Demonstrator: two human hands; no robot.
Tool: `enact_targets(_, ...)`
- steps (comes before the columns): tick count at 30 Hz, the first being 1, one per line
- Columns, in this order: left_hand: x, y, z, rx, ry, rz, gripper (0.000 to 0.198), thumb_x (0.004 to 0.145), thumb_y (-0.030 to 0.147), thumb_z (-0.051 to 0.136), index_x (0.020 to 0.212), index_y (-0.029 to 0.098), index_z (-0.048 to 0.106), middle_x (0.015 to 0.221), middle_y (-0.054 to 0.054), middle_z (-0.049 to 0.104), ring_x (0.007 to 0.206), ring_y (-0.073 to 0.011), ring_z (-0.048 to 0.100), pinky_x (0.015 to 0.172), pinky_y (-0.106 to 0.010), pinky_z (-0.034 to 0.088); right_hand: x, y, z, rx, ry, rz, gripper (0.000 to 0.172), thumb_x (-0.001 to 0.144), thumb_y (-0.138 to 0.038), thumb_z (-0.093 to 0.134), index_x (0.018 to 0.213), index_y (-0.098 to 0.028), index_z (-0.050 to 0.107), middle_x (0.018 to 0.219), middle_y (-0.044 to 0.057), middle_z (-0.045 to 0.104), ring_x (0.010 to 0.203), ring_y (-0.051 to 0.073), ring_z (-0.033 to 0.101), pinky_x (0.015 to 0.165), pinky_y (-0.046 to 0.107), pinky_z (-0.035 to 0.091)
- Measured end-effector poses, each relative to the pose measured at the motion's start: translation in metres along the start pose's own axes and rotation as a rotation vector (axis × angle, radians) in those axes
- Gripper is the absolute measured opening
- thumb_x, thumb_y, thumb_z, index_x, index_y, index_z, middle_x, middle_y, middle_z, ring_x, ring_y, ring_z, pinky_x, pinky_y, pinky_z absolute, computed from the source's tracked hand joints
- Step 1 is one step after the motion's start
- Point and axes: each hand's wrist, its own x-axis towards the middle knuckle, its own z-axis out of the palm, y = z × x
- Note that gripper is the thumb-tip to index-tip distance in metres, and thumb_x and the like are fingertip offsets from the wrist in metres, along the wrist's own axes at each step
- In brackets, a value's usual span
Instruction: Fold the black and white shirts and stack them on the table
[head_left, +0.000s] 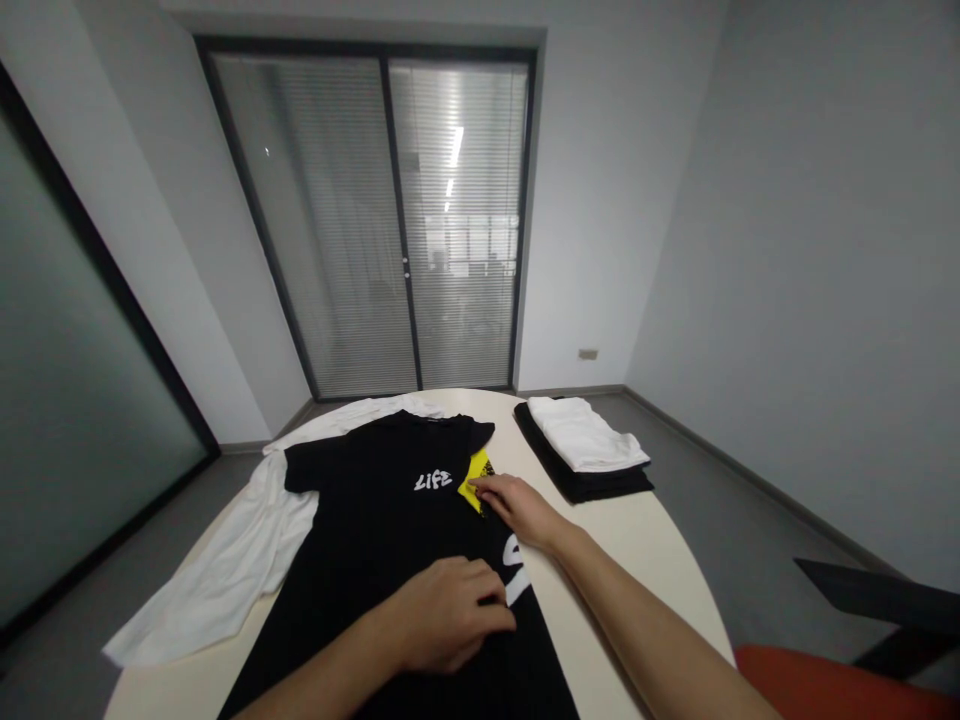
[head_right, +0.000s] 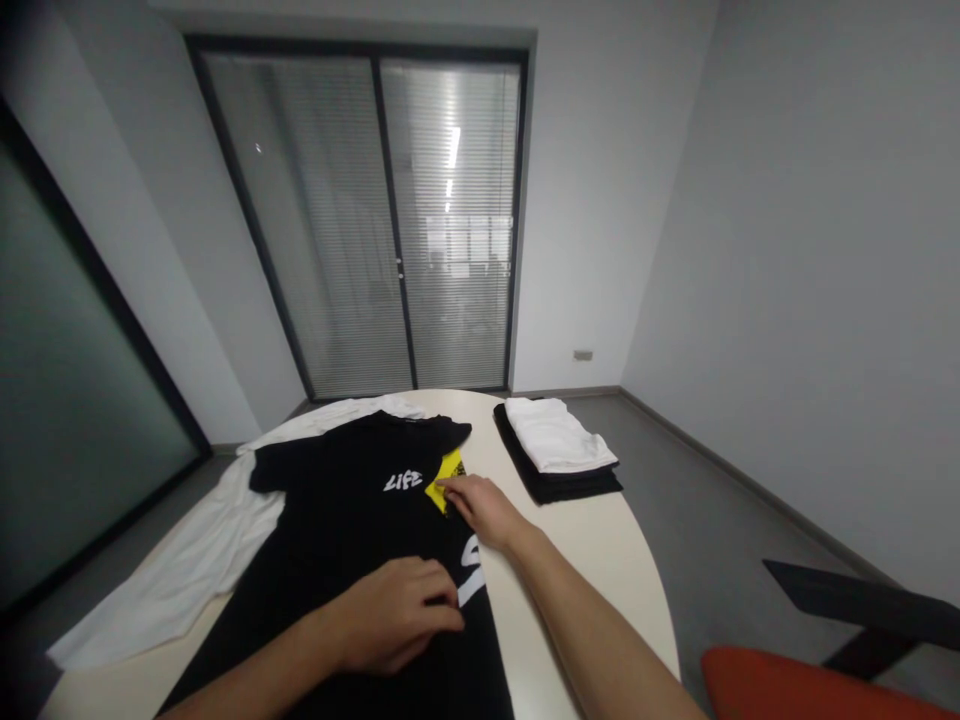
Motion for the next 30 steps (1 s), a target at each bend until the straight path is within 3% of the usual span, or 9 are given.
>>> enact_targets(3, -0.005, 0.004, 0.004, -0.073, 0.002, -0.027, 0.036, 0.086, 0.021, 0.065, 0.12, 0.032, 0.059, 0.118, 0.001, 0.064, 0.105, -0.0185, 0.06, 0.081, -0.031, 0.047, 0.005, 0.004, 0.002, -0.044, 0.006, 0.004, 0.04, 0.101, -0.025, 0.042, 0.137, -0.027, 0.059, 0.12, 0.007, 0.071, 0.106, 0.021, 0.065, 0.095, 0.034, 0.048)
enact_targets(7, -0.009, 0.006, 0.014, -0.103, 0.053, 0.01, 0.028, 0.093, 0.031, 0.064, 0.12, 0.033, 0.06, 0.122, 0.003, 0.064, 0.109, -0.0172, 0.059, 0.083, -0.029, 0.046, 0.025, 0.003, -0.001, -0.157, -0.052, 0.067, 0.044, 0.1, -0.022, 0.04, 0.142, -0.029, 0.053, 0.107, 0.006, 0.072, 0.097, 0.02, 0.066, 0.089, 0.031, 0.048)
enact_targets(11, -0.011, 0.009, 0.022, -0.091, 0.1, 0.086, 0.021, 0.098, 0.035, 0.058, 0.118, 0.033, 0.061, 0.12, 0.005, 0.066, 0.104, -0.0142, 0.06, 0.077, -0.026, 0.044, 0.051, -0.008, -0.005, -0.381, -0.208, 0.109, 0.039, 0.098, -0.023, 0.044, 0.13, -0.029, 0.064, 0.115, 0.009, 0.069, 0.096, 0.022, 0.068, 0.086, 0.03, 0.047)
enact_targets(14, -0.01, 0.012, 0.025, -0.097, 0.124, 0.13, 0.02, 0.099, 0.043, 0.055, 0.115, 0.032, 0.062, 0.115, 0.006, 0.068, 0.099, -0.0131, 0.061, 0.073, -0.027, 0.043, 0.065, -0.017, -0.006, -0.497, -0.282, 0.139, 0.033, 0.094, -0.022, 0.049, 0.119, -0.027, 0.069, 0.109, 0.008, 0.073, 0.094, 0.024, 0.069, 0.084, 0.031, 0.046)
enact_targets(19, -0.01, 0.012, 0.017, -0.1, 0.123, 0.191, 0.018, 0.101, 0.04, 0.052, 0.104, 0.026, 0.063, 0.105, 0.004, 0.073, 0.091, -0.0129, 0.063, 0.081, -0.031, 0.042, 0.079, -0.024, -0.008, -0.538, -0.181, 0.238, 0.026, 0.094, -0.029, 0.05, 0.114, -0.024, 0.066, 0.099, 0.008, 0.074, 0.09, 0.023, 0.068, 0.079, 0.03, 0.044)
enact_targets(23, -0.017, 0.011, 0.013, -0.125, 0.11, 0.182, 0.016, 0.101, 0.032, 0.052, 0.093, 0.023, 0.064, 0.091, 0.004, 0.071, 0.08, -0.012, 0.061, 0.069, -0.029, 0.042, 0.082, -0.025, 0.001, -0.479, -0.049, 0.253, 0.025, 0.097, -0.03, 0.048, 0.116, -0.024, 0.062, 0.106, 0.007, 0.072, 0.094, 0.02, 0.066, 0.081, 0.028, 0.042)
enact_targets(27, -0.023, 0.009, 0.025, -0.198, 0.047, 0.195, 0.017, 0.096, 0.03, 0.06, 0.082, 0.021, 0.062, 0.077, 0.005, 0.067, 0.068, -0.0106, 0.059, 0.055, -0.026, 0.037, 0.078, -0.02, 0.02, -0.438, -0.126, 0.146, 0.027, 0.096, -0.023, 0.047, 0.118, -0.021, 0.063, 0.109, 0.009, 0.068, 0.1, 0.02, 0.063, 0.085, 0.027, 0.043)
enact_targets(30, -0.021, 0.01, 0.033, -0.22, 0.044, 0.168, 0.017, 0.096, 0.032, 0.061, 0.083, 0.021, 0.063, 0.077, 0.005, 0.066, 0.066, -0.0091, 0.06, 0.052, -0.024, 0.037, 0.075, -0.015, 0.027, -0.399, -0.105, 0.126, 0.033, 0.097, -0.019, 0.042, 0.124, -0.02, 0.06, 0.112, 0.01, 0.066, 0.106, 0.02, 0.062, 0.09, 0.027, 0.043)
